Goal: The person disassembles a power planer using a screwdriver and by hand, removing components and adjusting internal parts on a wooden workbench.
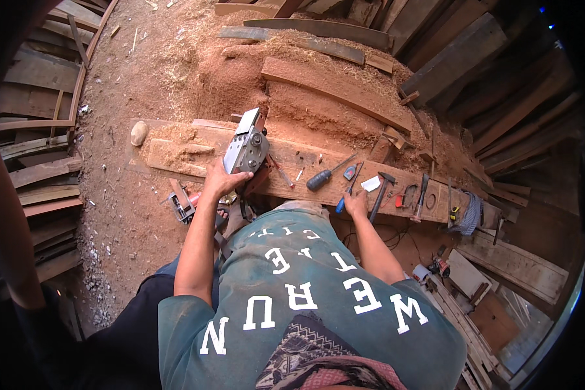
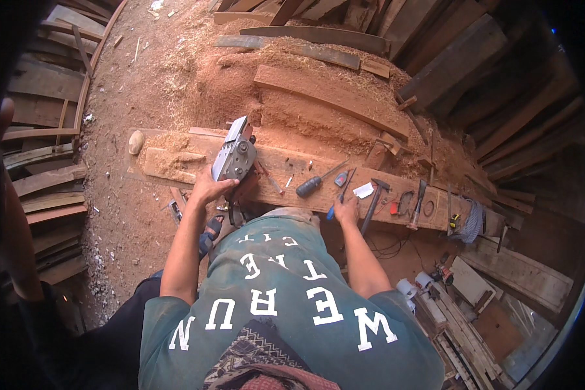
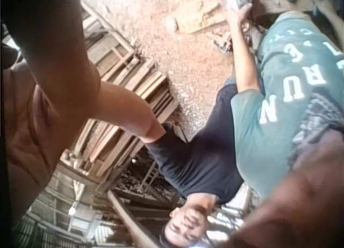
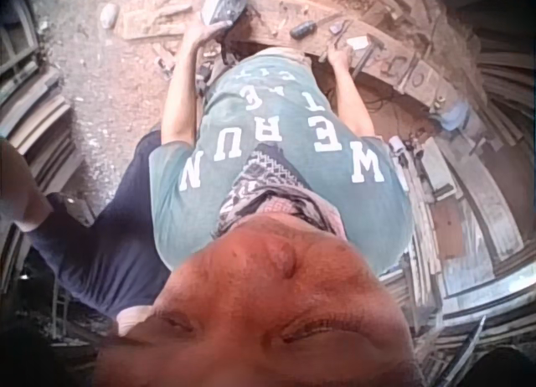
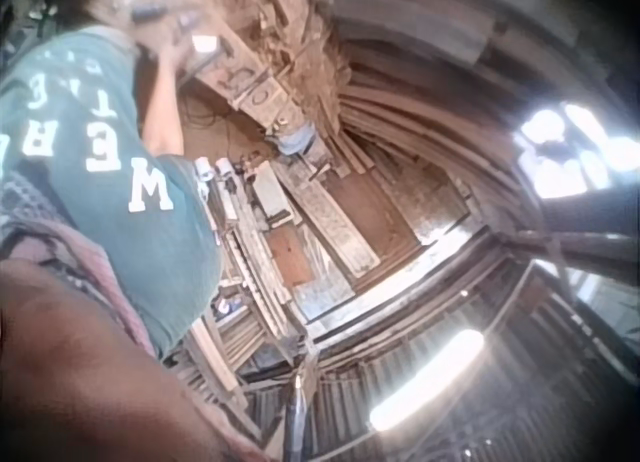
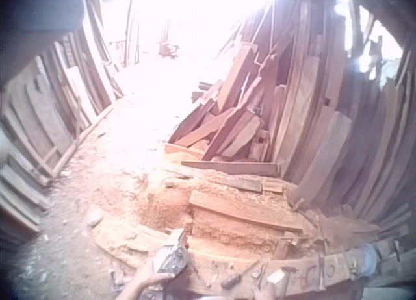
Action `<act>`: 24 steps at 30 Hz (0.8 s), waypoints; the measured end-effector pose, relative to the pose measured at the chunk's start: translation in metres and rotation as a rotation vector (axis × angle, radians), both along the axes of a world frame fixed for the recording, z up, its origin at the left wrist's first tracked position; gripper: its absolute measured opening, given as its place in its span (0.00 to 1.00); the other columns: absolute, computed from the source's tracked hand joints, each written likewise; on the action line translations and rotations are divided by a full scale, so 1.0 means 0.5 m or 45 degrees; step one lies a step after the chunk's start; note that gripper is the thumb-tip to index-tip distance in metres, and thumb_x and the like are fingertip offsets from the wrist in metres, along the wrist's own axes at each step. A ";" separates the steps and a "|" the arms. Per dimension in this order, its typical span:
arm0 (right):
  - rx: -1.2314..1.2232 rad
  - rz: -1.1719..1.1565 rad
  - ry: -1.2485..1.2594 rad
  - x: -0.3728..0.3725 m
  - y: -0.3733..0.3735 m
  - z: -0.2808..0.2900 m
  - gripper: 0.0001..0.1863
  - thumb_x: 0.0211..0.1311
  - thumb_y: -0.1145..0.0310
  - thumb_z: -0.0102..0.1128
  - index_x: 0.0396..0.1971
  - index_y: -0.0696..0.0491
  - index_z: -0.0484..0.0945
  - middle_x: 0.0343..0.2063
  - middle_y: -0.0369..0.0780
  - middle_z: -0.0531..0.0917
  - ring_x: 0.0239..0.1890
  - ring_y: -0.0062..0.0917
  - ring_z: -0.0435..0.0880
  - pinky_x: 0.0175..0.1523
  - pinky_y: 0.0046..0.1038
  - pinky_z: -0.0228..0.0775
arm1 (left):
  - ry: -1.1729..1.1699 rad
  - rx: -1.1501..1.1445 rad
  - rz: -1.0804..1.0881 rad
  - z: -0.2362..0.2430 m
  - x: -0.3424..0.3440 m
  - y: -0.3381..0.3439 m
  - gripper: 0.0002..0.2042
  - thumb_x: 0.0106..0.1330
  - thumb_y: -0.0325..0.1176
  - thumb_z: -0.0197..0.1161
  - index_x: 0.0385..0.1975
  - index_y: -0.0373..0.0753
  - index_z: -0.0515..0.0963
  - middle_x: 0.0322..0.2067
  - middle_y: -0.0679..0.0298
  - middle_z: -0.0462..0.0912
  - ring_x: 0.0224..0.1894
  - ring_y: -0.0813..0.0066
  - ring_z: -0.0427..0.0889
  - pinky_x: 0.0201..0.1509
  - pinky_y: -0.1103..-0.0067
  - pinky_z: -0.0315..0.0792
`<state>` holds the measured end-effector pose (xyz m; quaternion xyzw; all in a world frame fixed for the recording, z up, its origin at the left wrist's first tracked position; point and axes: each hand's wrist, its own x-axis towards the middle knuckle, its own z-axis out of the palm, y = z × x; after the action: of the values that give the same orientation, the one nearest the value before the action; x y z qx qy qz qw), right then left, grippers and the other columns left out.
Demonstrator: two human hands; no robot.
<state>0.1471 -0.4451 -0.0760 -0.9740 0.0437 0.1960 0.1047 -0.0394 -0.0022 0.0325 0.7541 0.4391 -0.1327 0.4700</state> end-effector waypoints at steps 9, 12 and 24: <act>0.115 0.024 0.043 -0.007 0.002 0.030 0.24 0.66 0.57 0.62 0.52 0.59 0.75 0.36 0.57 0.87 0.42 0.55 0.87 0.51 0.50 0.77 | -0.082 -0.192 0.056 -0.017 -0.013 -0.007 0.43 0.46 0.53 0.85 0.56 0.25 0.79 0.49 0.42 0.88 0.53 0.49 0.88 0.59 0.63 0.80; 0.326 0.329 -0.070 -0.002 0.080 0.182 0.19 0.67 0.61 0.62 0.50 0.59 0.75 0.40 0.58 0.85 0.45 0.54 0.87 0.52 0.50 0.76 | -0.032 -0.103 0.071 -0.030 -0.019 -0.014 0.42 0.46 0.53 0.85 0.56 0.26 0.80 0.49 0.42 0.88 0.53 0.49 0.88 0.59 0.63 0.80; 0.756 0.942 0.054 -0.023 0.351 0.406 0.19 0.69 0.66 0.60 0.56 0.58 0.77 0.48 0.57 0.83 0.50 0.55 0.84 0.56 0.48 0.78 | 0.078 -0.015 0.130 -0.008 0.001 -0.022 0.46 0.45 0.54 0.85 0.59 0.25 0.77 0.51 0.40 0.87 0.54 0.51 0.88 0.59 0.63 0.80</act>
<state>0.1357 -0.2697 0.1268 -0.8478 -0.3619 0.2441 0.3010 -0.0390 -0.0131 0.0283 0.7235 0.4903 -0.1344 0.4670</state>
